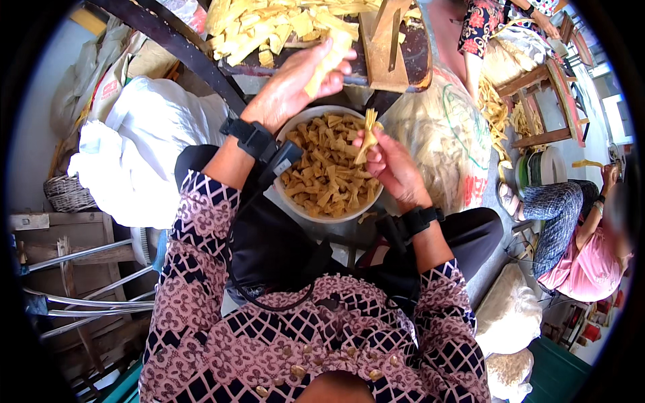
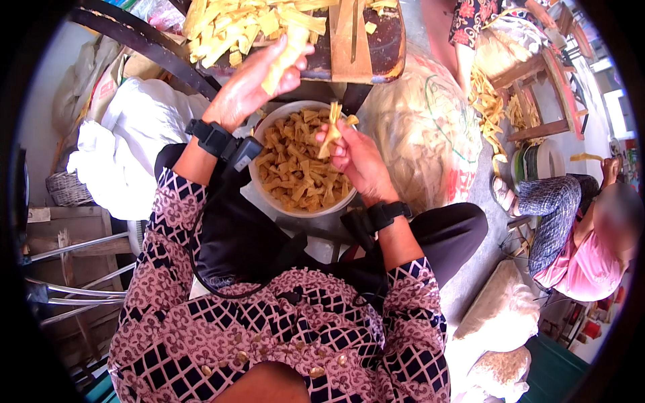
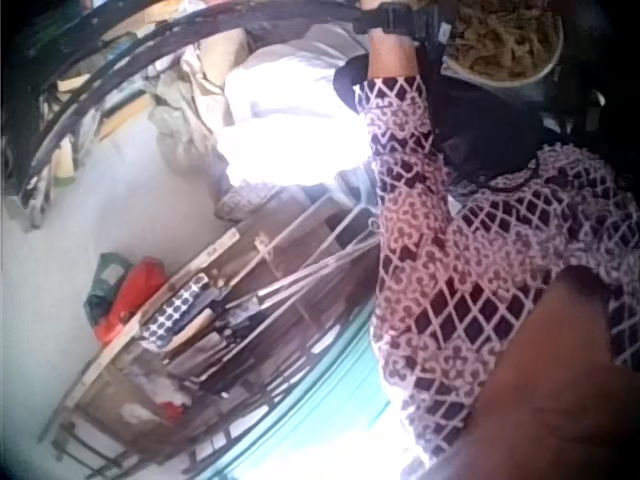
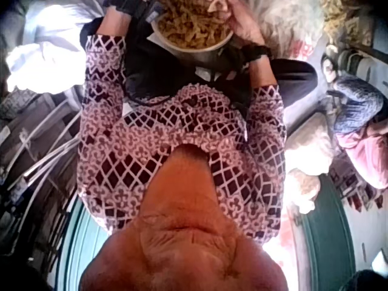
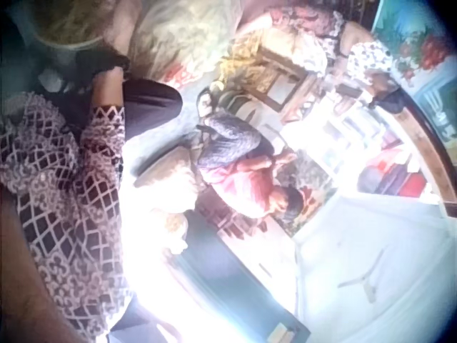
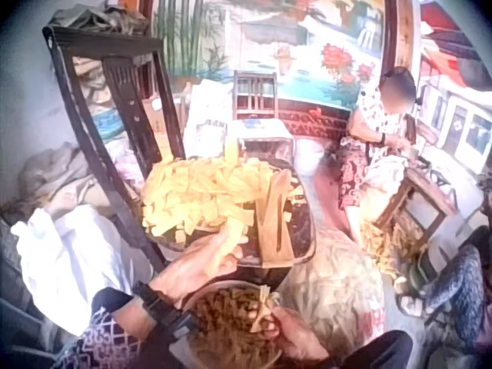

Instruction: The person ties strips of bean curd skin into knots by hand, takes additional strips from a large plastic bag, and places the finished knots into a white bucket.

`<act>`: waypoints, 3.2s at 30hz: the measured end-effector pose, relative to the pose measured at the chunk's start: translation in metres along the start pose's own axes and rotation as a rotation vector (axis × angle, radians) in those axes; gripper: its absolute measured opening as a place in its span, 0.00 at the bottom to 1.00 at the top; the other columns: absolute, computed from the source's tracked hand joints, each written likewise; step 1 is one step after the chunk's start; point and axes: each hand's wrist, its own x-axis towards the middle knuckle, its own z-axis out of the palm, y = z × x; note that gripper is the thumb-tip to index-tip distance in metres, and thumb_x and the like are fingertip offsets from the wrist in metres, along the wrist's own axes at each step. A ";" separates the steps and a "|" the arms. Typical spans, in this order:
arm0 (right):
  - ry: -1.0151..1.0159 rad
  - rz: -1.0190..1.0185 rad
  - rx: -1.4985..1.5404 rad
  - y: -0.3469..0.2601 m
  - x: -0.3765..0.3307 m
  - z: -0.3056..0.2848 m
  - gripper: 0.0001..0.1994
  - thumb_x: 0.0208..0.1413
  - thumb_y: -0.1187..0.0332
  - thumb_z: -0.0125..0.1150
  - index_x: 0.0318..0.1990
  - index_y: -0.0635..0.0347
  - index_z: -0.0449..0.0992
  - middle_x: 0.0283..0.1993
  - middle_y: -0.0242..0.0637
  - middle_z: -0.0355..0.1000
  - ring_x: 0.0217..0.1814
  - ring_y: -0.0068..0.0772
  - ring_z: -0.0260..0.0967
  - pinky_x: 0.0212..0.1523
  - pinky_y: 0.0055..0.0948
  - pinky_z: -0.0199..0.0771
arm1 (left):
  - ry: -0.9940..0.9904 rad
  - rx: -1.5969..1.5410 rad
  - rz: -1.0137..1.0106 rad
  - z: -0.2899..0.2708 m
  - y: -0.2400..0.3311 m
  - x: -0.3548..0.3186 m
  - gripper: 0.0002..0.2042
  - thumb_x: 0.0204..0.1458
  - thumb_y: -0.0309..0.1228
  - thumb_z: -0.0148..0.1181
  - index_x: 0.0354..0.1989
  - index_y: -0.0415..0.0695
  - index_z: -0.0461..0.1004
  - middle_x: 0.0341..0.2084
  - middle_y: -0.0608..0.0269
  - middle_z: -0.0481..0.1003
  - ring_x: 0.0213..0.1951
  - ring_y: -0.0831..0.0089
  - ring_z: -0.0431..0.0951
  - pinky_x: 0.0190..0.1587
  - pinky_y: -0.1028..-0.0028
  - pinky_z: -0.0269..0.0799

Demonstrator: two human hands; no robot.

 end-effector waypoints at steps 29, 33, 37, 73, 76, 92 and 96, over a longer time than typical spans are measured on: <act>0.034 -0.285 -0.505 -0.017 -0.022 0.010 0.13 0.55 0.57 0.57 0.29 0.58 0.75 0.21 0.22 0.66 0.19 0.10 0.53 0.19 0.13 0.49 | -0.304 1.002 0.559 0.039 -0.039 -0.027 0.11 0.41 0.23 0.63 0.34 0.40 0.69 0.28 0.65 0.67 0.31 0.76 0.71 0.33 0.76 0.68; -0.083 -0.154 -0.352 -0.026 -0.032 0.007 0.13 0.58 0.58 0.52 0.35 0.60 0.73 0.26 0.25 0.67 0.19 0.09 0.50 0.18 0.12 0.47 | -0.350 0.614 0.328 0.044 -0.043 -0.027 0.07 0.47 0.19 0.58 0.33 0.39 0.67 0.27 0.68 0.68 0.27 0.82 0.72 0.33 0.82 0.69; -0.070 -0.081 -0.083 -0.019 -0.037 0.007 0.14 0.59 0.57 0.50 0.34 0.61 0.71 0.26 0.27 0.65 0.18 0.10 0.49 0.17 0.11 0.45 | -0.315 0.614 0.437 0.042 -0.044 -0.023 0.07 0.50 0.26 0.58 0.35 0.39 0.68 0.27 0.68 0.70 0.32 0.82 0.72 0.36 0.81 0.67; 0.359 -0.244 -0.174 0.040 -0.023 -0.041 0.12 0.52 0.61 0.59 0.33 0.62 0.75 0.17 0.23 0.62 0.12 0.14 0.48 0.12 0.16 0.44 | -0.234 0.910 0.173 0.032 -0.064 -0.042 0.08 0.48 0.28 0.58 0.36 0.40 0.69 0.27 0.68 0.70 0.31 0.80 0.69 0.34 0.79 0.64; 0.359 -0.237 -0.328 0.053 -0.013 -0.017 0.13 0.53 0.63 0.53 0.23 0.64 0.73 0.18 0.23 0.62 0.17 0.12 0.53 0.16 0.16 0.50 | -0.407 0.911 -0.077 0.036 -0.080 -0.051 0.10 0.49 0.29 0.58 0.39 0.39 0.70 0.29 0.63 0.72 0.32 0.75 0.70 0.36 0.77 0.65; 0.336 -0.274 -0.997 0.017 -0.023 -0.033 0.11 0.49 0.62 0.55 0.26 0.61 0.76 0.19 0.42 0.68 0.20 0.30 0.68 0.22 0.31 0.67 | -0.430 1.053 0.063 0.028 -0.113 -0.042 0.08 0.50 0.29 0.57 0.34 0.39 0.69 0.27 0.55 0.71 0.30 0.64 0.72 0.32 0.73 0.65; 0.267 -0.557 -1.039 -0.051 -0.072 -0.048 0.10 0.53 0.67 0.52 0.28 0.63 0.76 0.23 0.38 0.71 0.23 0.25 0.70 0.23 0.23 0.70 | -0.427 1.413 0.064 0.022 -0.113 -0.034 0.12 0.42 0.30 0.63 0.33 0.40 0.68 0.26 0.55 0.68 0.29 0.60 0.70 0.33 0.68 0.65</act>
